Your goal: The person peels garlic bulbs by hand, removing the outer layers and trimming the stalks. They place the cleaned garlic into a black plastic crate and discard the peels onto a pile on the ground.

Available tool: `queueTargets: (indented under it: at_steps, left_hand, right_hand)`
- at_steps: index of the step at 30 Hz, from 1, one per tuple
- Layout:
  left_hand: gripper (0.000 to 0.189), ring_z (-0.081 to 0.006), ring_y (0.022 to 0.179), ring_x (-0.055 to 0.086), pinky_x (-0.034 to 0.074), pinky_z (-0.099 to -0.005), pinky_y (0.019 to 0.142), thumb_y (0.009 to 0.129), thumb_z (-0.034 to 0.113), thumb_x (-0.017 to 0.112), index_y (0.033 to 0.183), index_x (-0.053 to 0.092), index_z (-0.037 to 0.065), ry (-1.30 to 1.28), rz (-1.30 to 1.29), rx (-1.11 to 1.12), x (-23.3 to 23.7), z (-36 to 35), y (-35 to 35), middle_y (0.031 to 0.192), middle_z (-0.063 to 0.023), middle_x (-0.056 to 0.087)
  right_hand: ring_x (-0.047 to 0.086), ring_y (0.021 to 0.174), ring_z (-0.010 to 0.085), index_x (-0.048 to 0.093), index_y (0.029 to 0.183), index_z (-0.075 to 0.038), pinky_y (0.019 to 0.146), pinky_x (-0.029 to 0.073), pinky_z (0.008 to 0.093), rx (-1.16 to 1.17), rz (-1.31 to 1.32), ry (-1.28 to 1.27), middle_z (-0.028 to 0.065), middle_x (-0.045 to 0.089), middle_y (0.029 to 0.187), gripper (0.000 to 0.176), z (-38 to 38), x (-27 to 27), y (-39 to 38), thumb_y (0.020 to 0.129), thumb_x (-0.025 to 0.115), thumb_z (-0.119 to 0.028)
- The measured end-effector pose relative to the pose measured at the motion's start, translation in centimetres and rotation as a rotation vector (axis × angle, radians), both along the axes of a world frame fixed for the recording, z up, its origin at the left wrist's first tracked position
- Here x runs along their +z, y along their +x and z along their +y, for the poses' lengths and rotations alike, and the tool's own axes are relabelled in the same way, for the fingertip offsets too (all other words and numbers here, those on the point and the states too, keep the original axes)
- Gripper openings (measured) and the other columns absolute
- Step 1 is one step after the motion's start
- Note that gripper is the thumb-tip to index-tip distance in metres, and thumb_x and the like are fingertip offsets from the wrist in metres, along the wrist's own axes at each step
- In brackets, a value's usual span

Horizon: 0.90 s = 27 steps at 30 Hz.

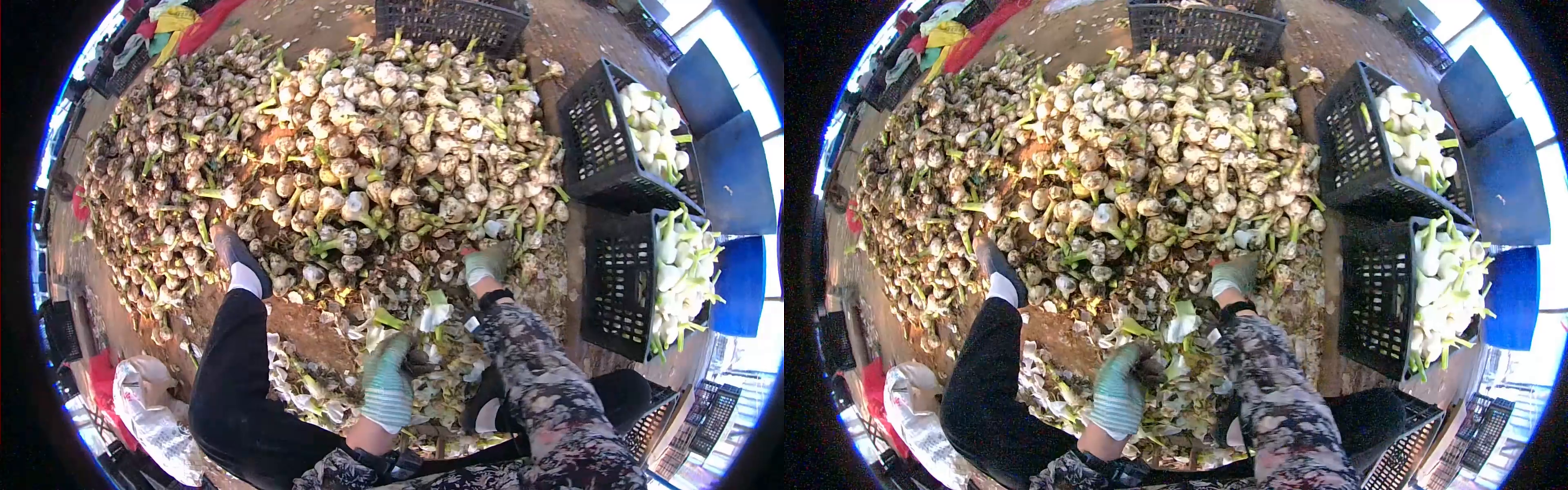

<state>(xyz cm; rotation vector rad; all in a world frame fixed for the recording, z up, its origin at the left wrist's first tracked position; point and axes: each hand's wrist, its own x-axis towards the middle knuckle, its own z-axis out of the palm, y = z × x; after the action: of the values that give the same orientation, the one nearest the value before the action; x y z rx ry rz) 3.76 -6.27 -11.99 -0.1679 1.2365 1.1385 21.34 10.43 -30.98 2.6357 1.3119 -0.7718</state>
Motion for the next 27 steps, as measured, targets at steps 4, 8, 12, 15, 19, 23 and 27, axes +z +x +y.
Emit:
queueTargets:
  at_steps: [4, 8, 12, 15, 19, 23, 27]
  left_hand:
    - [0.02, -0.018, 0.072, 0.057, 0.048, -0.0319, 0.064, 0.082, 0.019, 0.055, 0.093, 0.058, 0.003, 0.043, -0.02, -0.029, -0.3, -0.4, -0.1, 0.082, -0.0068, 0.061]
    - [0.028, -0.0134, 0.068, 0.056, 0.05, -0.0292, 0.062, 0.085, 0.016, 0.054, 0.107, 0.053, -0.001, 0.039, 0.141, -0.068, -0.9, -0.2, -0.2, 0.089, -0.007, 0.059]
    - [0.039, -0.0088, 0.081, 0.055, 0.047, -0.0212, 0.069, 0.086, 0.02, 0.055, 0.118, 0.047, -0.001, 0.192, 0.137, -0.228, 0.4, -0.4, 0.1, 0.099, -0.005, 0.057]
    - [0.041, -0.0095, 0.083, 0.055, 0.047, -0.02, 0.067, 0.086, 0.02, 0.056, 0.12, 0.045, 0.0, 0.201, -0.27, -0.267, 2.6, -1.2, -0.3, 0.099, -0.0052, 0.056]
    - [0.047, -0.0134, 0.094, 0.052, 0.046, -0.0267, 0.08, 0.082, 0.015, 0.062, 0.122, 0.043, 0.0, 0.452, 0.149, -0.255, 3.9, -1.8, 0.0, 0.109, -0.0084, 0.052]
    - [0.061, -0.02, 0.103, 0.051, 0.04, -0.0304, 0.091, 0.07, 0.013, 0.072, 0.123, 0.043, 0.002, 0.807, 0.569, -0.313, 3.2, -2.3, 0.8, 0.115, -0.0103, 0.05]
    - [0.064, -0.0221, 0.102, 0.052, 0.042, -0.0315, 0.087, 0.066, 0.017, 0.075, 0.121, 0.046, 0.001, 0.861, 1.204, -0.505, 5.8, -2.7, 0.7, 0.113, -0.0125, 0.05]
  right_hand:
    - [0.055, 0.078, 0.0285, 0.028, 0.122, 0.005, 0.071, 0.047, 0.0397, -0.458, 0.534, 0.346, 0.0193, 0.052, 0.095, 0.067, -1.7, -2.7, 0.9, 0.077, 0.063, -0.031]
    - [0.058, 0.087, 0.0253, 0.031, 0.133, -0.009, 0.079, 0.044, 0.0403, 0.569, 0.475, 0.281, 0.0135, 0.058, 0.101, 0.074, -3.6, -14.2, 6.8, 0.07, 0.068, -0.01]
    - [0.056, 0.085, 0.033, 0.039, 0.129, -0.008, 0.075, 0.044, 0.0389, 1.179, 0.61, 0.135, 0.0177, 0.058, 0.095, 0.072, -8.8, 21.9, -1.4, 0.065, 0.071, -0.019]
    - [0.056, 0.084, 0.0338, 0.042, 0.127, -0.008, 0.075, 0.044, 0.0386, 1.391, 0.624, 0.42, 0.0161, 0.058, 0.093, 0.071, -10.5, 24.2, -0.8, 0.063, 0.071, -0.018]
    - [0.058, 0.083, 0.0262, 0.041, 0.124, -0.001, 0.07, 0.048, 0.0324, 0.554, 0.962, 0.455, 0.0129, 0.055, 0.106, 0.062, -13.9, 23.6, 1.2, 0.071, 0.068, -0.016]
    - [0.056, 0.08, 0.0115, 0.043, 0.119, 0.001, 0.068, 0.047, 0.0222, -0.09, 1.252, 0.147, 0.0071, 0.058, 0.1, 0.047, -15.5, 26.7, -1.6, 0.079, 0.062, -0.014]
    - [0.054, 0.082, 0.0097, 0.051, 0.108, -0.001, 0.067, 0.046, 0.0242, 0.163, 1.224, 0.424, 0.0032, 0.058, 0.092, 0.035, -16.5, 23.7, -2.1, 0.079, 0.063, -0.017]
